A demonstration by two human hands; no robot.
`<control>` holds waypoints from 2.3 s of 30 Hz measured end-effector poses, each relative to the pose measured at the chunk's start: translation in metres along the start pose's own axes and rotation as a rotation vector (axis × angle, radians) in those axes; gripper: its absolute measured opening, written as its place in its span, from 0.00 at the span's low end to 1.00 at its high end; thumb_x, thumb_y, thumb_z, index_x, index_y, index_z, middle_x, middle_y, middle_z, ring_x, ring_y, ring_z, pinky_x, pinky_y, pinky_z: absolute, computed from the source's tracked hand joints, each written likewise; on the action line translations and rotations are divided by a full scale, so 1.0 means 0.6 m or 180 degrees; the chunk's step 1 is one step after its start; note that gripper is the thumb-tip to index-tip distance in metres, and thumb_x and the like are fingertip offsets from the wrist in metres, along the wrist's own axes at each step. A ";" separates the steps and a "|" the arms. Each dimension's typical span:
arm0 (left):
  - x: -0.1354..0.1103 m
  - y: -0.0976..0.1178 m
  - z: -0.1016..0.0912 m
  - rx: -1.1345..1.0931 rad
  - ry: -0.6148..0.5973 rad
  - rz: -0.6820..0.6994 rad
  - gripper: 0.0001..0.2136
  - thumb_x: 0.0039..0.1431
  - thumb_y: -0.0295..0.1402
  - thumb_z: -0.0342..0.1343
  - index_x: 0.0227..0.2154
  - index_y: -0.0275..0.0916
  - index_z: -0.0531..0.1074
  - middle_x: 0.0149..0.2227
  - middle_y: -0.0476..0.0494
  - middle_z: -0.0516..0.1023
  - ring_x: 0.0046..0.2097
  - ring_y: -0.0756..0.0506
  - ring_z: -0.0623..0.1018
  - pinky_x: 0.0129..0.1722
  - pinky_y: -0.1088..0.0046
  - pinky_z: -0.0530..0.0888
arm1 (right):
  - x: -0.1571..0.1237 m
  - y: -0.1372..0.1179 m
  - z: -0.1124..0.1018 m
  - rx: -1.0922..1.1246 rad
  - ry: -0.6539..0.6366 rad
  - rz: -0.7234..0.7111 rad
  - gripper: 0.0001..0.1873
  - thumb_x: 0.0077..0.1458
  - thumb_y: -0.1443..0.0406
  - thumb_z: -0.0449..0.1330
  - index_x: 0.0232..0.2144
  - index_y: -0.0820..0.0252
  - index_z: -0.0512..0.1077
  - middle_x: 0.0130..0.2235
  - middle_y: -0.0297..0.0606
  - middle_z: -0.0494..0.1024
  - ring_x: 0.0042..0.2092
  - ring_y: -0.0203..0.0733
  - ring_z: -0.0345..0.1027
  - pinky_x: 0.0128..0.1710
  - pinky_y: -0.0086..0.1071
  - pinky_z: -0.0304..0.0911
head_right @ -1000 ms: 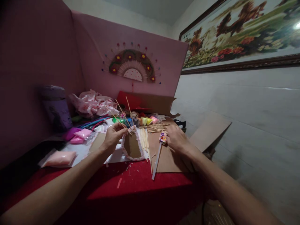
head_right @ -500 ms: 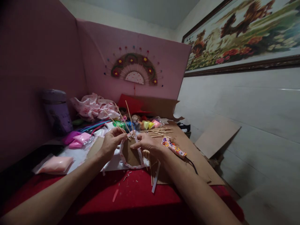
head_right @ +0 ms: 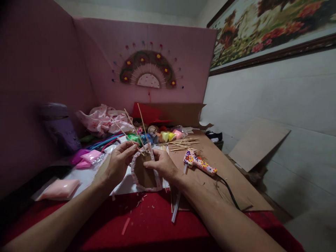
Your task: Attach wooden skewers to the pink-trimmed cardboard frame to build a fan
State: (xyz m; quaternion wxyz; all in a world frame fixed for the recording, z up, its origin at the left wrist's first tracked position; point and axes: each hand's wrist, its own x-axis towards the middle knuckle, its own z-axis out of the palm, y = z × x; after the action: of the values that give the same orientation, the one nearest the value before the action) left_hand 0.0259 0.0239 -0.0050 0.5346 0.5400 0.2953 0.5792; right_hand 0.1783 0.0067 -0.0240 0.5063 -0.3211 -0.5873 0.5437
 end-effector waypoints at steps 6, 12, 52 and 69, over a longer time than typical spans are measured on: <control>-0.001 0.001 0.001 0.0058 0.0037 -0.0111 0.09 0.44 0.35 0.59 0.28 0.36 0.71 0.24 0.50 0.72 0.25 0.52 0.70 0.25 0.77 0.64 | 0.000 0.005 0.000 -0.0057 0.0022 -0.0008 0.17 0.37 0.68 0.63 0.36 0.62 0.72 0.33 0.35 0.75 0.33 0.39 0.67 0.37 0.35 0.61; 0.002 -0.004 -0.002 0.0117 0.0039 -0.0008 0.07 0.44 0.34 0.59 0.25 0.37 0.71 0.22 0.53 0.70 0.23 0.54 0.67 0.24 0.77 0.63 | 0.000 0.007 0.003 -0.0147 0.0124 -0.0031 0.17 0.37 0.69 0.63 0.36 0.61 0.72 0.33 0.34 0.76 0.34 0.40 0.68 0.37 0.36 0.62; 0.003 -0.006 0.001 0.0320 -0.0032 0.0208 0.05 0.46 0.31 0.57 0.21 0.37 0.67 0.21 0.55 0.65 0.23 0.54 0.62 0.24 0.78 0.59 | -0.006 0.004 0.011 0.0113 0.0324 0.0190 0.13 0.34 0.69 0.64 0.29 0.63 0.72 0.27 0.33 0.75 0.28 0.36 0.67 0.30 0.31 0.61; 0.005 -0.008 0.000 0.0263 -0.0046 0.0205 0.04 0.46 0.30 0.57 0.22 0.36 0.68 0.21 0.54 0.66 0.23 0.55 0.63 0.24 0.79 0.59 | -0.008 0.001 0.013 -0.0022 0.0399 0.0195 0.14 0.34 0.68 0.63 0.29 0.63 0.72 0.27 0.33 0.75 0.28 0.38 0.67 0.30 0.32 0.62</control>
State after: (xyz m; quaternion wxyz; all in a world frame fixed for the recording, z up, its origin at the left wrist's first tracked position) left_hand 0.0280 0.0278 -0.0087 0.4950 0.5750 0.2976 0.5795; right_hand 0.1722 0.0001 -0.0246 0.5242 -0.3741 -0.5461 0.5358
